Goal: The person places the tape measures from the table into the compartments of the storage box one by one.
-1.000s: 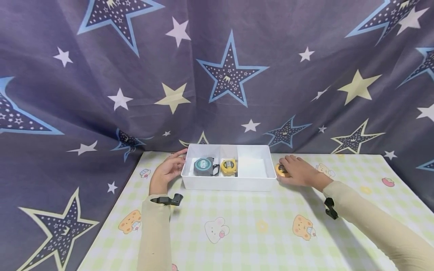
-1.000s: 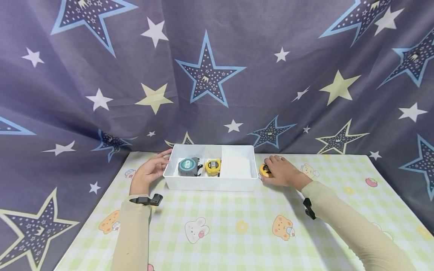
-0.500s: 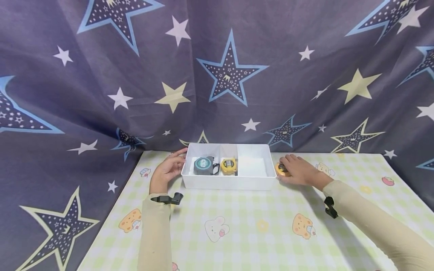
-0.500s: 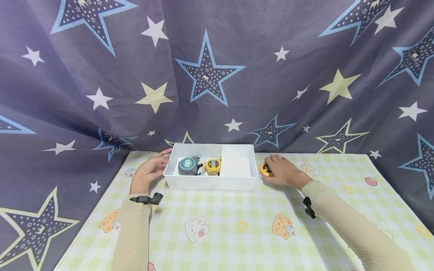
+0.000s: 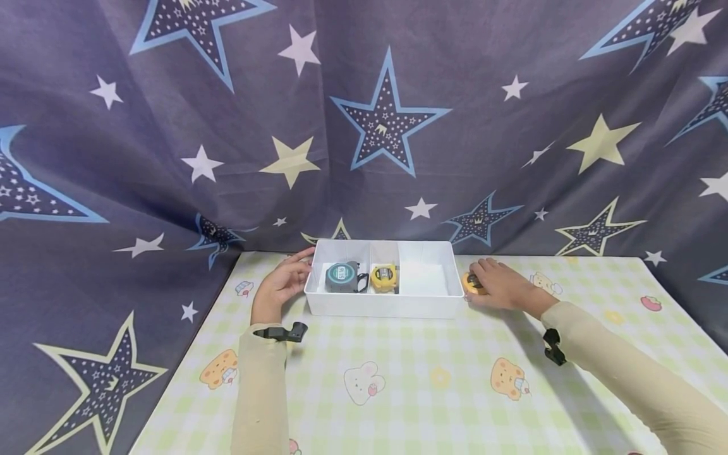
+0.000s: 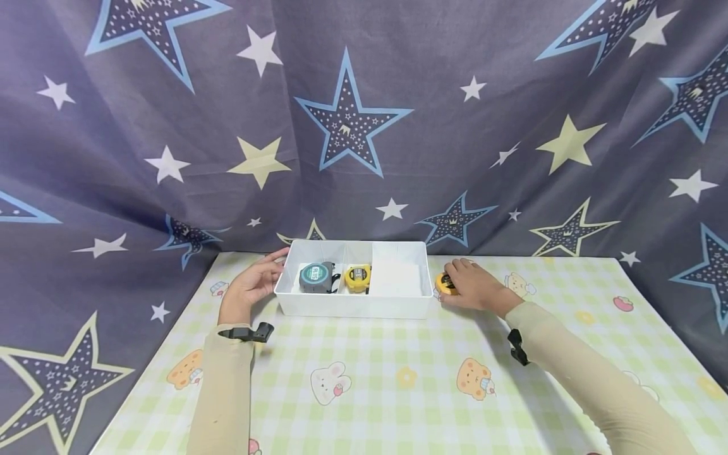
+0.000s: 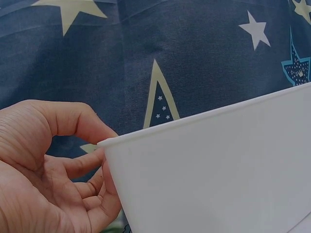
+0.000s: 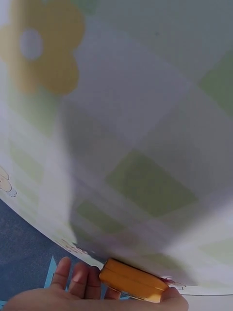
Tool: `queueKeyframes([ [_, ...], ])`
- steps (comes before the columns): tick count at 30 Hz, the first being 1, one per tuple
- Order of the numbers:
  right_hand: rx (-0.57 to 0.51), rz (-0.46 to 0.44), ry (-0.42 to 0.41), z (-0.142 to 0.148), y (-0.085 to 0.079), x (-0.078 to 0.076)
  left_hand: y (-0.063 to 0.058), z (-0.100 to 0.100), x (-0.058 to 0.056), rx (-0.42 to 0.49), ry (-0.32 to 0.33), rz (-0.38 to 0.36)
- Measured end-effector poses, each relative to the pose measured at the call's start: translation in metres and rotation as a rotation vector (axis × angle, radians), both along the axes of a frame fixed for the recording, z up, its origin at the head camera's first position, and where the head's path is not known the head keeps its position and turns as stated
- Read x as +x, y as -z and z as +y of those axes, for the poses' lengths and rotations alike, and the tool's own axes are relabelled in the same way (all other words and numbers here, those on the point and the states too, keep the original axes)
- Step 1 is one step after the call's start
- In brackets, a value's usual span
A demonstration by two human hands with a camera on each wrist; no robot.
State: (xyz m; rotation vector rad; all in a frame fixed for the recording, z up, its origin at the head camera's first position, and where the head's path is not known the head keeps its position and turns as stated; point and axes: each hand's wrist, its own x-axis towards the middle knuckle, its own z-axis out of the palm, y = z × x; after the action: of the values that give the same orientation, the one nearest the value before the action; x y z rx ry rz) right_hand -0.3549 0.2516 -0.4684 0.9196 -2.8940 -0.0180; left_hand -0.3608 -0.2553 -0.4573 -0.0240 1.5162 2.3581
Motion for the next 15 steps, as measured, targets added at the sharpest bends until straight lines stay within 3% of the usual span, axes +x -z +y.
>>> queueKeyframes([
  [15, -0.034, 0.005, -0.012, -0.0018, -0.0070, 0.0043, -0.0013, -0.0004, 0.0021, -0.001, 0.007, -0.003],
])
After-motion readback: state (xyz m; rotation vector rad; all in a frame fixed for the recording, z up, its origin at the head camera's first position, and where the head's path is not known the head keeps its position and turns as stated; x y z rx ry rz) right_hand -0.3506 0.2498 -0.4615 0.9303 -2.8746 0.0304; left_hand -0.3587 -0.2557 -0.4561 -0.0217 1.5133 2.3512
